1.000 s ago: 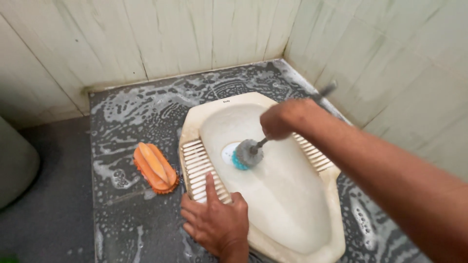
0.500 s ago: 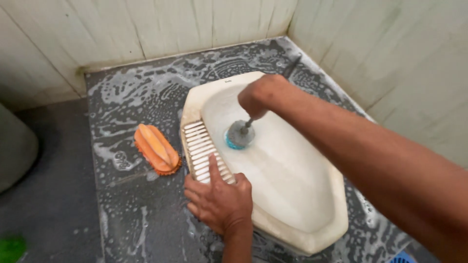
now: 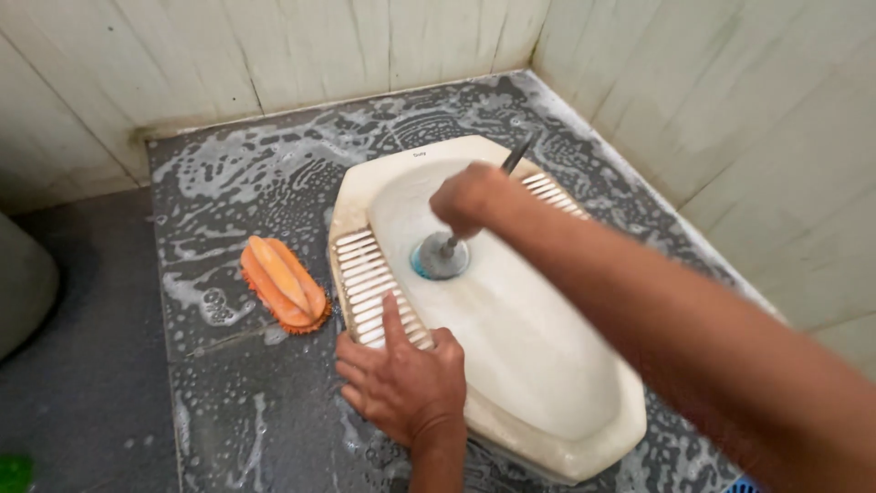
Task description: The recorder cleans a squat toilet using soap, a scrub, and a brush.
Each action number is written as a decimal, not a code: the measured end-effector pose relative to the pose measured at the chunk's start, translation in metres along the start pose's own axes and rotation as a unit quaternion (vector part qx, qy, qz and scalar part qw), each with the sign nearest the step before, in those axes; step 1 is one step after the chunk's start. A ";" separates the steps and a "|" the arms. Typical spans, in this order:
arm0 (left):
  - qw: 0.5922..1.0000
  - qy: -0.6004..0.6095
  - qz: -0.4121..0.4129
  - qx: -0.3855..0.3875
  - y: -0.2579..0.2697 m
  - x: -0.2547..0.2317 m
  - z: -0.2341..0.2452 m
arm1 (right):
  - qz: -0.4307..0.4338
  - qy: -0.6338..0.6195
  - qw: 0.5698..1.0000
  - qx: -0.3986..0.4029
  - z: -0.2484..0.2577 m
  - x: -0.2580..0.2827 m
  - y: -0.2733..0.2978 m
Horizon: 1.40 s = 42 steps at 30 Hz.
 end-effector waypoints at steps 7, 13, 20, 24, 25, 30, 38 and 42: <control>1.000 -0.019 0.000 -0.006 0.001 0.001 -0.002 | -0.027 -0.055 0.998 0.006 0.026 0.006 0.055; 0.999 0.003 -0.017 -0.031 0.001 0.004 -0.004 | 0.010 -0.002 0.998 -0.065 -0.034 0.002 0.009; 0.998 0.020 -0.031 -0.052 0.007 0.011 -0.009 | -0.008 -0.104 0.994 -0.039 -0.019 0.001 0.063; 0.995 0.041 -0.042 -0.081 0.010 0.005 -0.008 | -0.012 -0.069 0.996 -0.056 -0.039 -0.007 0.031; 0.995 0.042 -0.040 -0.086 0.008 0.007 -0.007 | -0.002 -0.058 0.997 -0.058 -0.047 -0.005 0.017; 0.995 0.053 -0.012 -0.086 0.004 0.006 -0.010 | -0.027 -0.108 0.994 -0.021 -0.013 -0.019 0.045; 0.998 0.020 0.017 -0.053 0.002 0.002 -0.012 | -0.024 -0.031 0.999 0.006 0.020 -0.015 0.033; 0.998 0.036 0.012 -0.052 0.001 0.001 -0.016 | 0.002 0.006 0.999 -0.041 0.000 -0.017 0.006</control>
Point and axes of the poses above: each hand's wrist, its own y-axis away from the middle knuckle, its own z-axis out of the back of the hand, x = y × z, the point moved 3 cm from there along -y, towards the middle knuckle, and after that the axes turned 14 degrees about z, right-handed, at the moved point
